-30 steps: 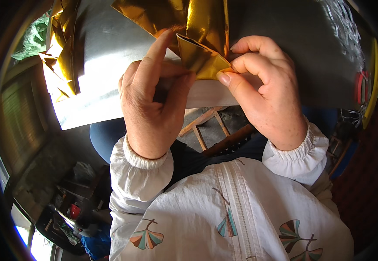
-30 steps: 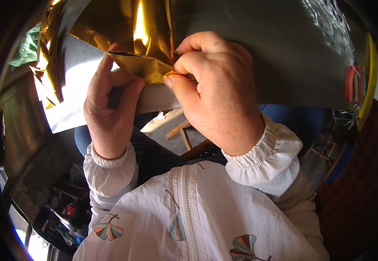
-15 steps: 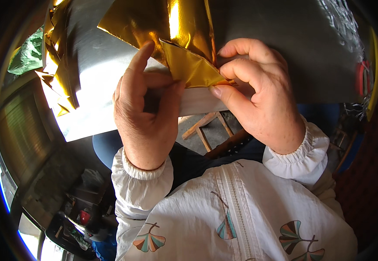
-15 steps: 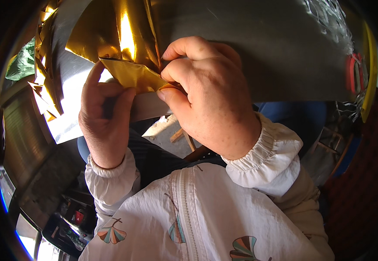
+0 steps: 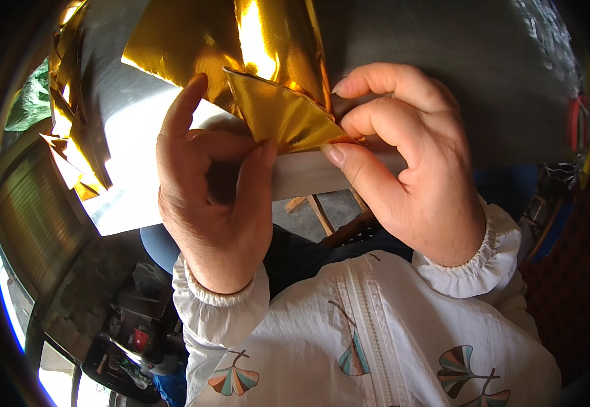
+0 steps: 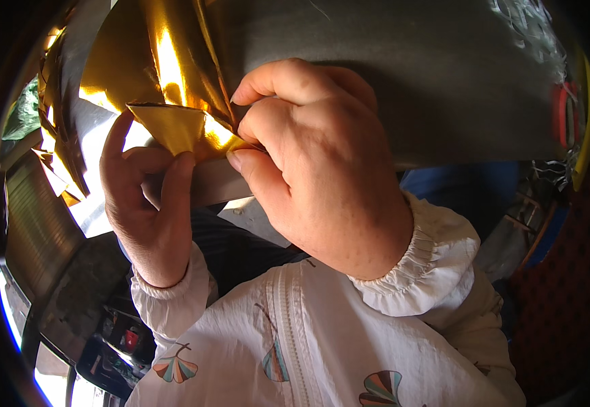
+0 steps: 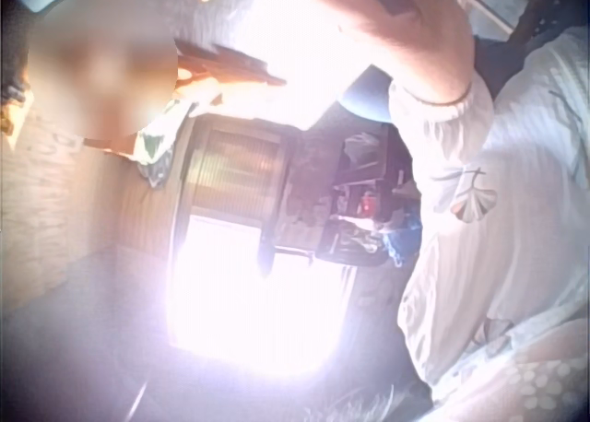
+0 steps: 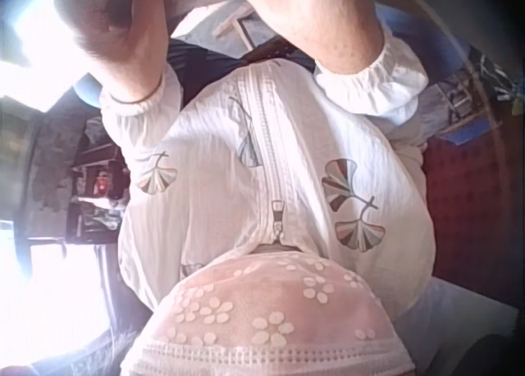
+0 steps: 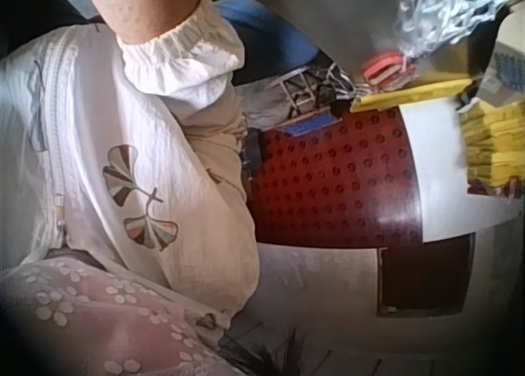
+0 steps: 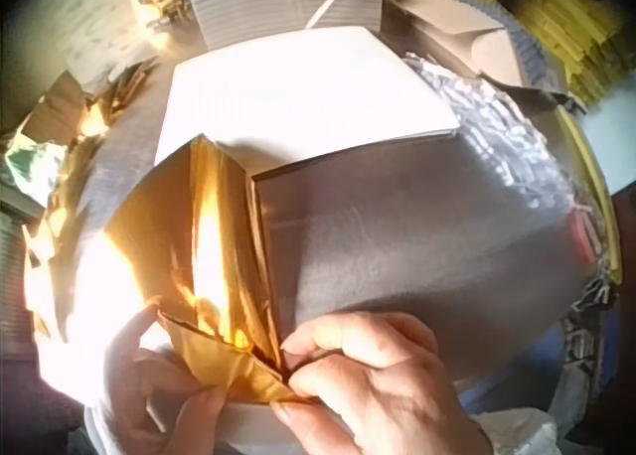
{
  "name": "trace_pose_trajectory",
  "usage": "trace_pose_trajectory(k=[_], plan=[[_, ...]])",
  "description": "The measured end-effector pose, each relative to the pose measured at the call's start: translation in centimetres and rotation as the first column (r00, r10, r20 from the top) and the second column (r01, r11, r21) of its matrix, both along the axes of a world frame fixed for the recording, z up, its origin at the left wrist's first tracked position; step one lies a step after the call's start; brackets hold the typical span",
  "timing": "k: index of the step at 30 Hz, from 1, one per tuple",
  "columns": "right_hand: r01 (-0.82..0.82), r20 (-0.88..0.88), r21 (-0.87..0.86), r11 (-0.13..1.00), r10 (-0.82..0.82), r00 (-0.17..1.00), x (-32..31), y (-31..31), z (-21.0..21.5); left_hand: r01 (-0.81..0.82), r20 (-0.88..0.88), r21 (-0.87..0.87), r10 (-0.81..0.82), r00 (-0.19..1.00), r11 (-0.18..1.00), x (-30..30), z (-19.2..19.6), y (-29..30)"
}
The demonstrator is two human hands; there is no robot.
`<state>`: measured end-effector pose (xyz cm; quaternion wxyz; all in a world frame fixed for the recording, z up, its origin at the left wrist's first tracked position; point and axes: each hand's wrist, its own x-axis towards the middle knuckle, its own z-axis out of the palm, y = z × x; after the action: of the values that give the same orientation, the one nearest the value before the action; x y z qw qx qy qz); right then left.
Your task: The person folds a gold-colored sheet of paper by hand into a triangular origami shape, pressing creases and tucking flaps. They place the finished piece aside and repeat the process with another sheet.
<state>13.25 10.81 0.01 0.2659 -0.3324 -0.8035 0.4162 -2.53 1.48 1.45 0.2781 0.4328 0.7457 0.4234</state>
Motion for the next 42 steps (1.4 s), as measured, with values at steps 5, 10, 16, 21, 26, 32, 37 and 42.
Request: trace_pose_trajectory(k=[5, 10, 16, 21, 26, 32, 37, 42], plan=[[0.006, 0.038, -0.031, 1.0, -0.005, 0.999, -0.1, 0.1, 0.3, -0.035, -0.008, -0.045, 0.034, 0.999, 0.998, 0.0, 0.2, 0.1], [0.017, 0.049, -0.038, 0.999, -0.015, 0.999, -0.2, 0.1, 0.5, -0.054, 0.008, -0.015, 0.054, 0.999, 0.998, 0.1, -0.1, 0.3], [-0.012, 0.055, -0.016, 1.0, 0.013, 0.998, 0.1, 0.4, 0.5, -0.056, -0.029, -0.027, 0.056, 0.998, 0.998, 0.2, -0.1, 0.3], [-0.013, 0.031, -0.033, 0.999, 0.014, 0.999, 0.2, 0.4, 0.5, -0.068, -0.026, -0.01, 0.068, 0.997, 0.998, 0.2, -0.3, 0.2], [0.004, -0.009, -0.093, 0.996, -0.004, 1.0, -0.1, 0.1, 0.5, -0.074, -0.05, 0.008, 0.075, 0.996, 0.997, 0.3, -0.3, 0.3], [-0.017, 0.043, -0.02, 1.0, 0.018, 0.999, 0.3, 0.3, 0.3, -0.052, -0.111, -0.057, 0.046, 0.993, 0.997, 0.3, 0.0, 0.2], [0.0, 0.106, 0.014, 1.0, -0.001, 0.994, 0.1, 0.3, 0.7, 0.019, -0.277, -0.136, -0.057, 0.959, 0.991, -0.3, 0.4, 0.5], [0.055, 0.094, 0.029, 0.998, -0.057, 0.994, -0.4, 0.3, 0.9, 0.001, -0.223, -0.187, -0.043, 0.974, 0.982, -0.5, 0.8, 0.8]])
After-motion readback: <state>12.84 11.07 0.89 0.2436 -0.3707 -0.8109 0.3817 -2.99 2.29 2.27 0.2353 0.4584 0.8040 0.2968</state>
